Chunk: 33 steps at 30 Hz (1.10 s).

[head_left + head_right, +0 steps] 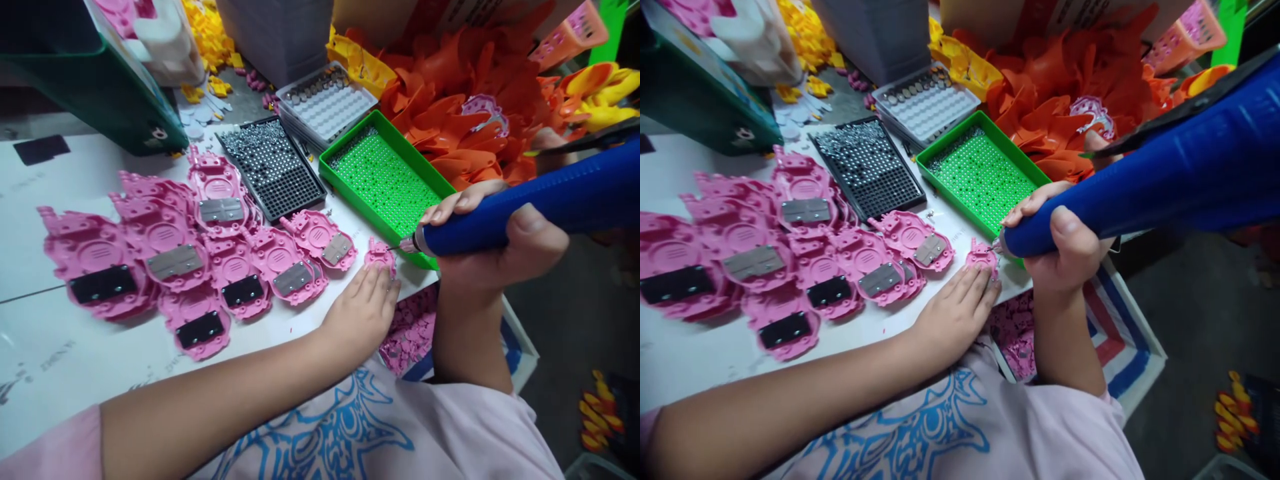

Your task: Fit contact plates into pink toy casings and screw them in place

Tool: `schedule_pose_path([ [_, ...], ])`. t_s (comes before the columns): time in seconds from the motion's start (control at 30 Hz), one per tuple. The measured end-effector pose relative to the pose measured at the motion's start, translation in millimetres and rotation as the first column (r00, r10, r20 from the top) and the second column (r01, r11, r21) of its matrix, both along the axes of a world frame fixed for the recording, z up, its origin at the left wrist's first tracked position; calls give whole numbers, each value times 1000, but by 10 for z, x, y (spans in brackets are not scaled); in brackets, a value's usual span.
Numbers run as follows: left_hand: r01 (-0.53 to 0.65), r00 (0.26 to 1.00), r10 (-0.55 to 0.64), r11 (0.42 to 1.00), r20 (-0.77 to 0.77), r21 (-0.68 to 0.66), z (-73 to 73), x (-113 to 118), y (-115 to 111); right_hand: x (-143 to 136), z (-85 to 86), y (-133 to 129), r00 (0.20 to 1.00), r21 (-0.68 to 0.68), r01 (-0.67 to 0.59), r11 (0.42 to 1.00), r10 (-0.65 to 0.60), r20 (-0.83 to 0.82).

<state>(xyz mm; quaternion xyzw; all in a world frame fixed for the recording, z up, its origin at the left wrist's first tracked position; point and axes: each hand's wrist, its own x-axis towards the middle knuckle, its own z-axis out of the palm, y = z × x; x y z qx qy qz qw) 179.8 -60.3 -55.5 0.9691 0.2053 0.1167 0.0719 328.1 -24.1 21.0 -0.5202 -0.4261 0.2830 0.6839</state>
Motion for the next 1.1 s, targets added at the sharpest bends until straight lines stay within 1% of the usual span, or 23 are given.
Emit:
schedule_pose_path([
  [0.1, 1, 1000, -1, 1000, 14, -5, -3, -1, 5, -3, -40, 6, 999, 43, 17, 999, -15, -32],
  [0.23, -19, 999, 19, 1000, 32, 5, -27, 3, -13, 19, -79, 21, 999, 51, -22, 998, 24, -36],
  [0.37, -38, 998, 36, 999, 51, 30, -38, 8, -21, 35, -77, 36, 998, 26, -34, 999, 36, -55],
  [0.57, -23, 999, 22, 999, 28, 33, -12, 4, -5, 9, -74, 39, 996, 16, -3, 1000, 5, -85],
  [0.7, -23, 999, 23, 1000, 25, 12, -4, 6, -3, 19, -106, 28, 996, 40, -57, 998, 60, -68],
  [0.87, -7, 1000, 7, 1000, 5, -30, -6, 17, -13, 21, -137, 17, 986, 74, -164, 984, 166, -16],
  [0.97, -20, 1000, 20, 1000, 12, -12, 6, 26, -19, 2, -134, 22, 977, 127, -211, 969, 207, 39],
  [1.1, -26, 1000, 26, 1000, 9, 8, 27, 39, -22, -2, -158, 46, 975, 121, -221, 968, 219, 28],
])
